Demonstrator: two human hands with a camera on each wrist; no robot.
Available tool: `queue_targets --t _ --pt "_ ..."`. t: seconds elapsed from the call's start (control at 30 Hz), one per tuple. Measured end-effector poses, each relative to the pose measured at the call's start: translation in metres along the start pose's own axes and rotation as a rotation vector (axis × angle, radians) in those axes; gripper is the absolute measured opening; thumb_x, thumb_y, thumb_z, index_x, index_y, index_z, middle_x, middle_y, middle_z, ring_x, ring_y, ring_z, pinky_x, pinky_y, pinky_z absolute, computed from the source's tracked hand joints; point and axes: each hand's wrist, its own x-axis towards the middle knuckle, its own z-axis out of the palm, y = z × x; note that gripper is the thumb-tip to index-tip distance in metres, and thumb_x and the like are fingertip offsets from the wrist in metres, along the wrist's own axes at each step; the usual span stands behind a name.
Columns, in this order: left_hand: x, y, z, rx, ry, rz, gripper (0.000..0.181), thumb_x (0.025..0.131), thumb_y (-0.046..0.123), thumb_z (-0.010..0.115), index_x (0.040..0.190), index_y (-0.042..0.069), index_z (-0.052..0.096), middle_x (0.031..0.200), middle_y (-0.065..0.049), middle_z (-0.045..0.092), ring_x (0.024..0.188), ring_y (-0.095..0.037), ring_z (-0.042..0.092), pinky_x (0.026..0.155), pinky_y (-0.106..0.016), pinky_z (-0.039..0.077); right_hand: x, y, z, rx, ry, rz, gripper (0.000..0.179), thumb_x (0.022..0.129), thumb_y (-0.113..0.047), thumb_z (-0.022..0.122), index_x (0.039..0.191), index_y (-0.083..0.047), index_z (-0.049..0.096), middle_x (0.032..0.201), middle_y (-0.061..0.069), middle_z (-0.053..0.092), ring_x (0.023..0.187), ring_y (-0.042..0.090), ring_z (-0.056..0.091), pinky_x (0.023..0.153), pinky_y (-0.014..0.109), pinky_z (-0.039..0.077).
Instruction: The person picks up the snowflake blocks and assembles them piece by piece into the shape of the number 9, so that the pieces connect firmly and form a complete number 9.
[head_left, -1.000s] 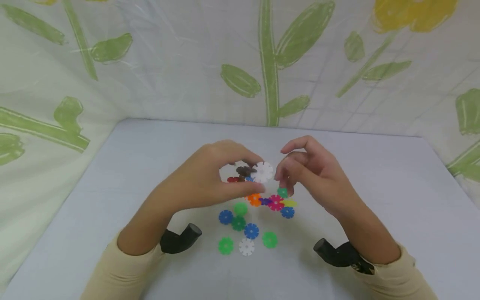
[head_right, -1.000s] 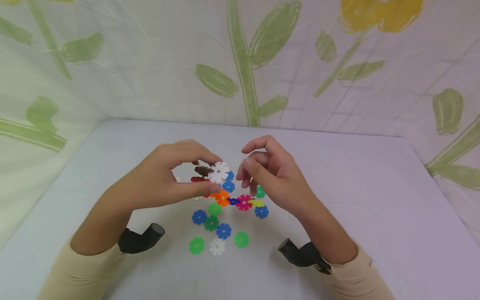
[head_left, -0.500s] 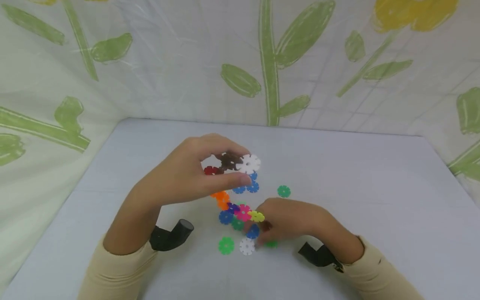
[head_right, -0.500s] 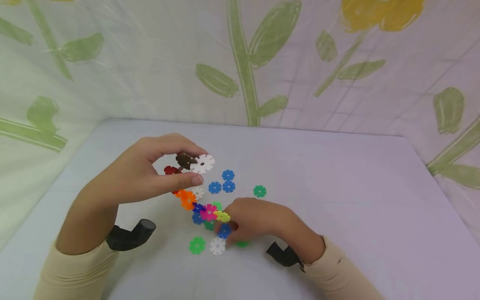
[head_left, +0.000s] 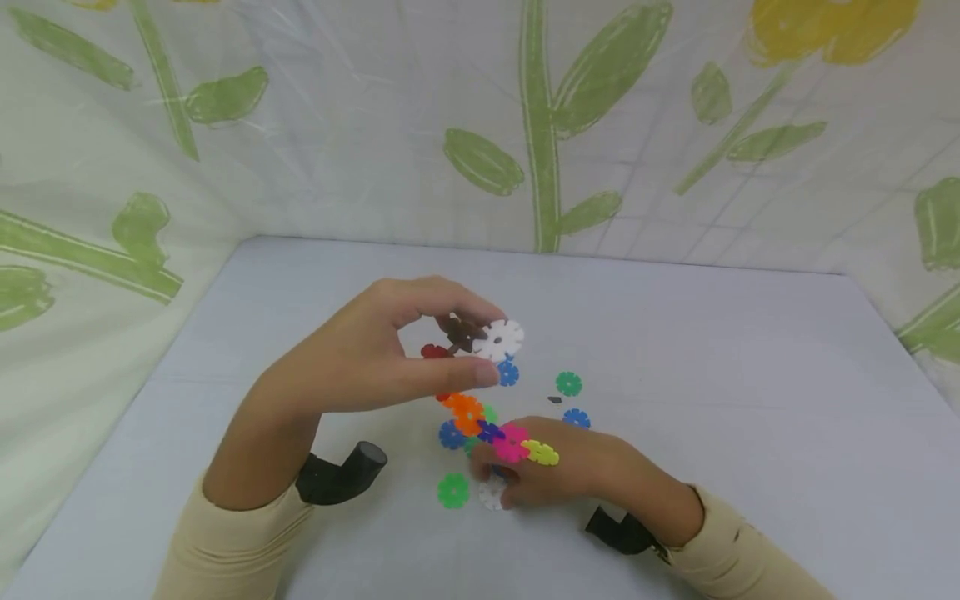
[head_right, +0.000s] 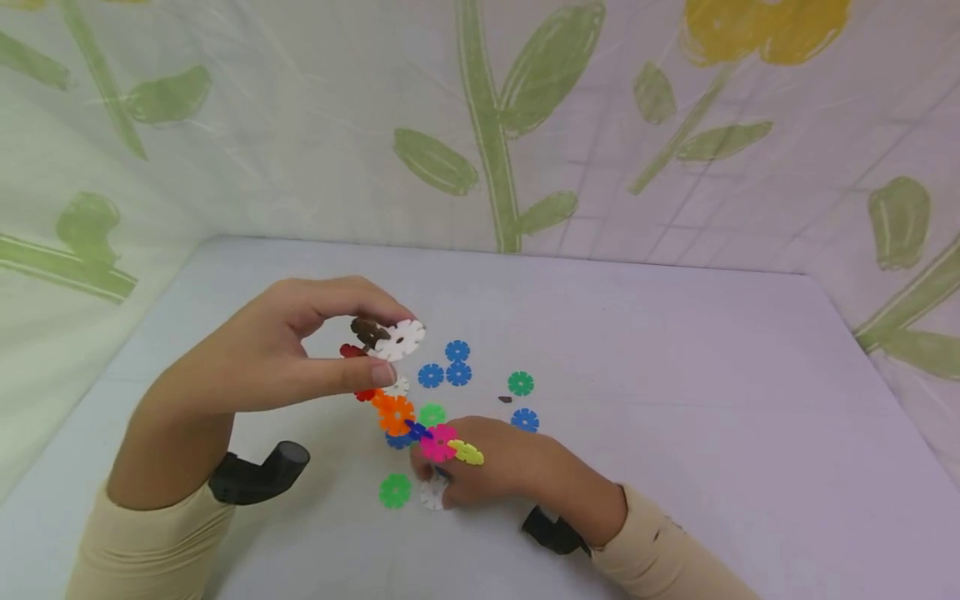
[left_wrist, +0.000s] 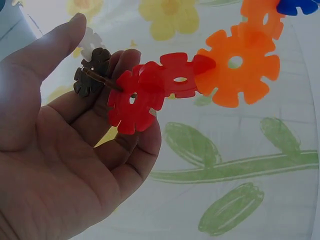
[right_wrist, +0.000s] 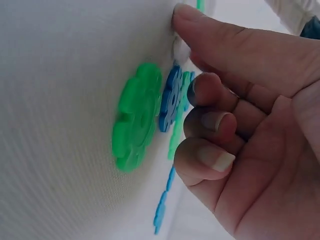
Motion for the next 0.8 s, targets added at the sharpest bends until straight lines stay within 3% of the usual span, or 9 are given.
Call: queue_targets --t 0.13,0.23,0.37,0.5,0.6,0.7,0.8 --pt "-0.001 -0.002 -0.002 0.007 -0.006 0.006 0.036 0.085 0.009 0.081 0.119 0.008 0.070 0.101 0.012 0.068 0.097 -0.010 0.064 0.079 -0.033 0.055 -0.003 -0.002 -0.004 -0.025 0.036 -0.025 0.026 0.085 -0.011 0.080 0.090 -0.025 0.059 0.082 -0.014 0.051 0.080 0.003 0.051 0.071 0.020 0.047" --pt "-0.002 -0.003 -0.003 -0.009 -0.007 0.052 0.035 0.087 0.008 0.079 0.120 0.012 0.069 0.100 0.011 0.068 0.096 -0.012 0.063 0.080 -0.034 0.054 -0.008 -0.001 -0.011 0.044 0.088 -0.041 0.021 0.088 -0.011 0.076 0.088 -0.025 0.060 0.081 -0.015 0.053 0.078 0.002 0.052 0.071 0.021 0.049" --pt "-0.002 -0.006 -0.006 -0.082 -0.012 0.141 0.038 0.088 0.003 0.076 0.123 0.016 0.068 0.097 0.008 0.068 0.091 -0.016 0.063 0.076 -0.035 0.052 -0.018 0.006 -0.026 0.114 0.235 -0.110 0.014 0.091 -0.012 0.074 0.090 -0.018 0.061 0.075 -0.014 0.055 0.069 0.003 0.054 0.066 0.022 0.051" --pt "-0.002 -0.001 -0.005 -0.137 0.014 0.176 0.038 0.087 -0.005 0.073 0.121 0.012 0.068 0.094 0.006 0.068 0.085 -0.017 0.063 0.071 -0.036 0.053 -0.033 0.013 -0.045 0.002 0.447 -0.162 0.014 0.092 -0.008 0.072 0.100 -0.014 0.062 0.078 -0.012 0.058 0.068 0.003 0.054 0.064 0.023 0.052" --pt "-0.002 0.000 -0.003 -0.127 0.027 0.136 0.034 0.087 -0.004 0.072 0.119 0.008 0.068 0.095 0.006 0.067 0.084 -0.016 0.063 0.070 -0.036 0.055 -0.044 0.012 -0.056 -0.052 0.645 -0.228 0.019 0.092 -0.003 0.071 0.108 -0.011 0.064 0.086 -0.010 0.062 0.071 0.004 0.055 0.065 0.022 0.053" --pt "0.000 0.001 -0.001 -0.089 0.030 0.047 0.029 0.088 0.003 0.075 0.116 0.009 0.069 0.095 0.007 0.067 0.086 -0.014 0.062 0.068 -0.035 0.056 -0.053 0.005 -0.062 -0.003 0.850 -0.331 0.021 0.096 -0.007 0.067 0.117 -0.003 0.063 0.086 -0.007 0.064 0.070 0.007 0.059 0.071 0.020 0.054" --pt "0.003 0.001 0.004 -0.055 0.017 -0.041 0.026 0.088 0.011 0.078 0.113 0.012 0.072 0.093 0.010 0.068 0.086 -0.012 0.063 0.070 -0.035 0.056 -0.059 -0.005 -0.063 0.066 0.997 -0.450 0.033 0.100 -0.017 0.064 0.122 0.006 0.058 0.079 -0.003 0.062 0.068 0.008 0.059 0.074 0.020 0.055"
